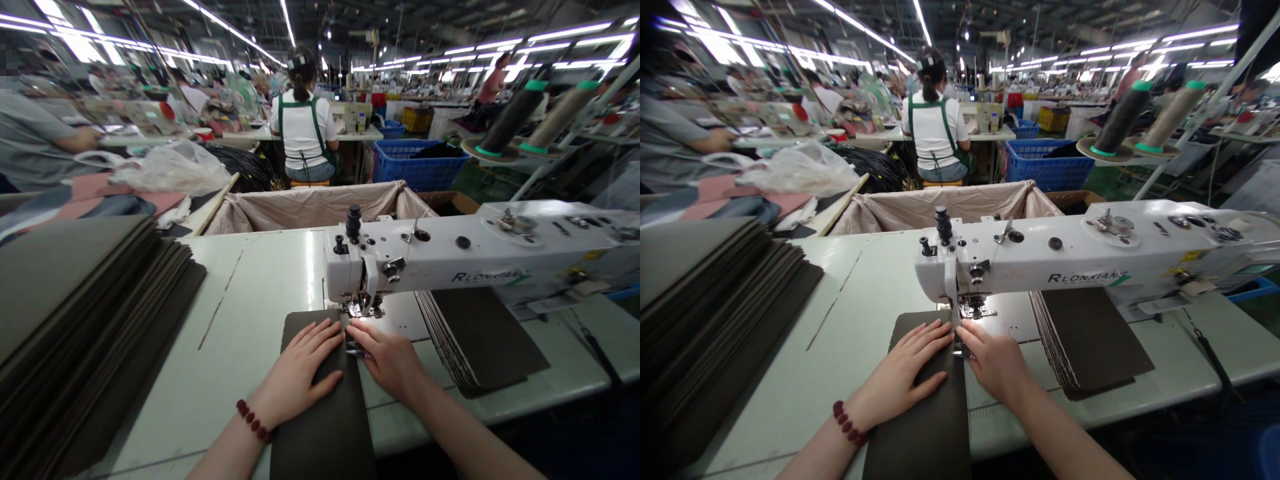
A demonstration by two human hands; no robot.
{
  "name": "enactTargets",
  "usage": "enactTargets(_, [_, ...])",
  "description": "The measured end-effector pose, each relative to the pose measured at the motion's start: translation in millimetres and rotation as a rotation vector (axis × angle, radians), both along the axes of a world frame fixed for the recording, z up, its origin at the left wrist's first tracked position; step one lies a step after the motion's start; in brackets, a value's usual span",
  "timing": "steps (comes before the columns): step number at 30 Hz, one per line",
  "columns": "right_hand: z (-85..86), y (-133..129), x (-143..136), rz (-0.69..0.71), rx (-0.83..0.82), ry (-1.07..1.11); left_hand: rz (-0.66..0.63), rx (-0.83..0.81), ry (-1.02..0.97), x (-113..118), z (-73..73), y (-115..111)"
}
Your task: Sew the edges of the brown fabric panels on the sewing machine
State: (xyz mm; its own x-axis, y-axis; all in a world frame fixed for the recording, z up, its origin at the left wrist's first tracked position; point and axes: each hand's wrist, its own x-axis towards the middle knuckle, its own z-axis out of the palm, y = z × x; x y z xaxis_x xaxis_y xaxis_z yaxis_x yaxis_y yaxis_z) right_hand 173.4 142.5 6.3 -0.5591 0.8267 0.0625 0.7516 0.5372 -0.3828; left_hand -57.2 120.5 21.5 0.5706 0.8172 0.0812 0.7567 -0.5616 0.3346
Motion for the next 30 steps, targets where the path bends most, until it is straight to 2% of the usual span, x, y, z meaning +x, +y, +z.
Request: enactTargets(30, [2.0, -0.3, -1.2, -0.01, 0.004, 0.032, 0.026, 0.041, -0.045, -3.2, 2.5, -1.7])
